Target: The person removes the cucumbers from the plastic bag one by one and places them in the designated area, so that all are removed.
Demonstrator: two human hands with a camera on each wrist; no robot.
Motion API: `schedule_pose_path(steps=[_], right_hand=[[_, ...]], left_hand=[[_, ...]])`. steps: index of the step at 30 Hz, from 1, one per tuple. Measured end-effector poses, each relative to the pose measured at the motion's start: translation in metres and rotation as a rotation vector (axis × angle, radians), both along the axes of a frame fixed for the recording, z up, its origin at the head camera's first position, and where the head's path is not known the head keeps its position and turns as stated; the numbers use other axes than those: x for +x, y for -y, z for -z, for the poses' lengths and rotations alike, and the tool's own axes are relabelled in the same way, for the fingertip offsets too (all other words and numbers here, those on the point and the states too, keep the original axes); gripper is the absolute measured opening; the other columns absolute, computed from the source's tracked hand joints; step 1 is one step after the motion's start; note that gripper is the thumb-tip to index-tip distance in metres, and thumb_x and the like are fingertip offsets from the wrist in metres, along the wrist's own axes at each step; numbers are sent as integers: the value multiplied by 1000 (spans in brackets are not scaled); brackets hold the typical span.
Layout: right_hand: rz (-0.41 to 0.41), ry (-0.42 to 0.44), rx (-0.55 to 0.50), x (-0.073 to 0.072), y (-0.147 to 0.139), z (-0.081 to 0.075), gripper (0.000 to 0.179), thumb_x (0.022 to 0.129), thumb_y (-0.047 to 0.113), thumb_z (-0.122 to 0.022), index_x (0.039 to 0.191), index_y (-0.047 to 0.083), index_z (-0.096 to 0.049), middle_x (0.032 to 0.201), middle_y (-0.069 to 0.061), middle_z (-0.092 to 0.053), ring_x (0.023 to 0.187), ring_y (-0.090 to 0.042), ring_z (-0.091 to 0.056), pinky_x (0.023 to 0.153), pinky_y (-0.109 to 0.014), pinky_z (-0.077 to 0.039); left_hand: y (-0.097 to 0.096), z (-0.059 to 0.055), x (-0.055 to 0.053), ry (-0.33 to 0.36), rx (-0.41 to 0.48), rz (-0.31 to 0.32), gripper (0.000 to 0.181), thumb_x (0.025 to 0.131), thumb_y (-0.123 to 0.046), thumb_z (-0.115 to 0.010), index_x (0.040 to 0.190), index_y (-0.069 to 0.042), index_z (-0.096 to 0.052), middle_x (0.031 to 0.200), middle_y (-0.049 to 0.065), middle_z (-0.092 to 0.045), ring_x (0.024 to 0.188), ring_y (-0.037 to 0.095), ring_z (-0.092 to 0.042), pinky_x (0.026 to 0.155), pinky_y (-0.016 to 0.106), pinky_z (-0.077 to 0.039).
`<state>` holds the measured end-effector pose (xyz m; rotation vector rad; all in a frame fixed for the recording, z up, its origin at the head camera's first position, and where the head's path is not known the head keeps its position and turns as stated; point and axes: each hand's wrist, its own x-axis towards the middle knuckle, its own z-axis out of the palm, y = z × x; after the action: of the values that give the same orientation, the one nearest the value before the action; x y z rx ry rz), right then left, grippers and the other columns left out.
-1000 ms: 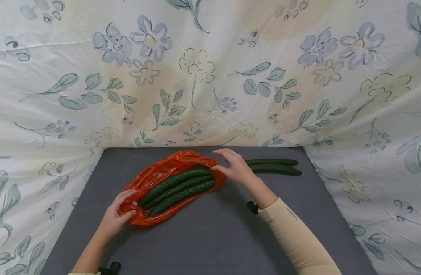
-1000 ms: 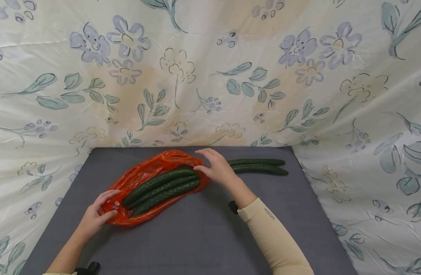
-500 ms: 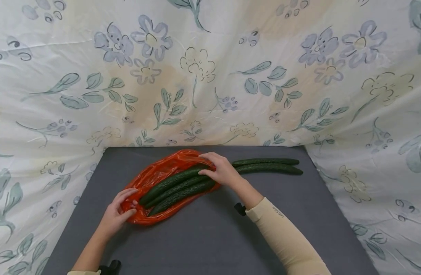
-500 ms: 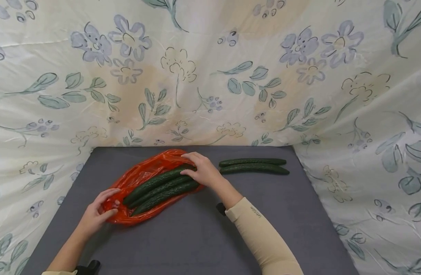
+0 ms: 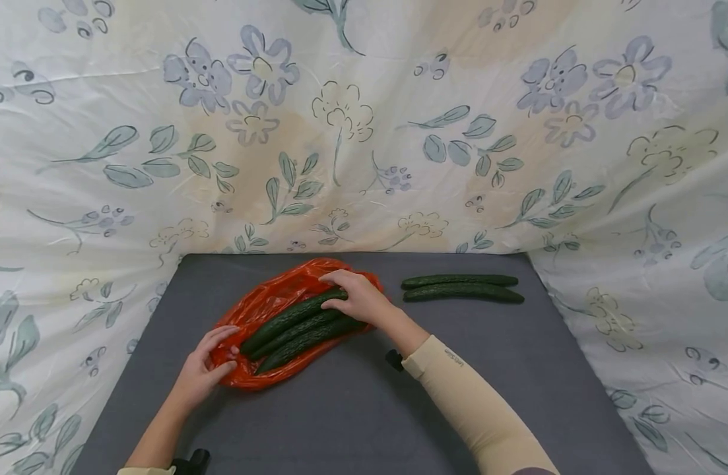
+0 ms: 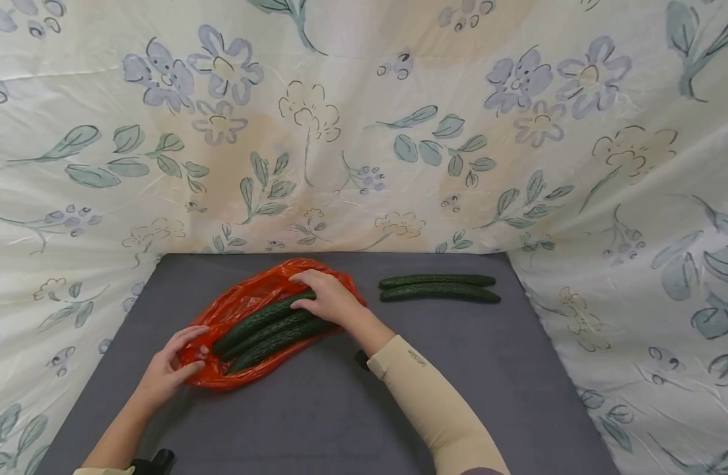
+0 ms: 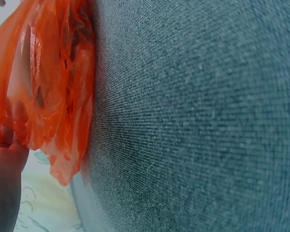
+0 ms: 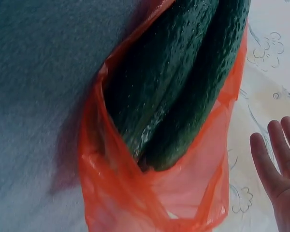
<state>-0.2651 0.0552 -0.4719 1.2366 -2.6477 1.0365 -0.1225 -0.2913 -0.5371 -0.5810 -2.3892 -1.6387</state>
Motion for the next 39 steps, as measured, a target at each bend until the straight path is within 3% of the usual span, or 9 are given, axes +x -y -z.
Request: schedule_pose_path(steps=[10, 24, 39], right_hand=[[-39, 93, 135, -8, 19, 12, 49, 91, 33, -74, 136, 17, -63, 139, 1, -61, 132, -19, -55, 109, -38, -46], [27, 76, 234, -17, 36, 37, 49, 91, 33, -75, 137, 21, -63, 142, 1, -59, 136, -22, -50, 113, -44, -41], [120, 31, 317, -24, 48, 58, 48, 91, 48, -70, 136, 34, -62, 136, 6, -58, 128, -19, -49, 108, -53, -41]], left_hand=[[-1, 1, 0, 7, -16, -14, 54, 88, 17, -62, 140, 11, -47, 142, 14, -41, 99, 12, -58, 80, 12, -52], [3, 4, 1, 54, -63, -70, 55, 88, 15, -64, 141, 7, -49, 138, 17, -42, 97, 13, -58, 79, 12, -51], [3, 3, 0, 85, -58, -73, 55, 90, 13, -64, 142, 5, -49, 140, 15, -41, 98, 13, -58, 80, 12, -52]])
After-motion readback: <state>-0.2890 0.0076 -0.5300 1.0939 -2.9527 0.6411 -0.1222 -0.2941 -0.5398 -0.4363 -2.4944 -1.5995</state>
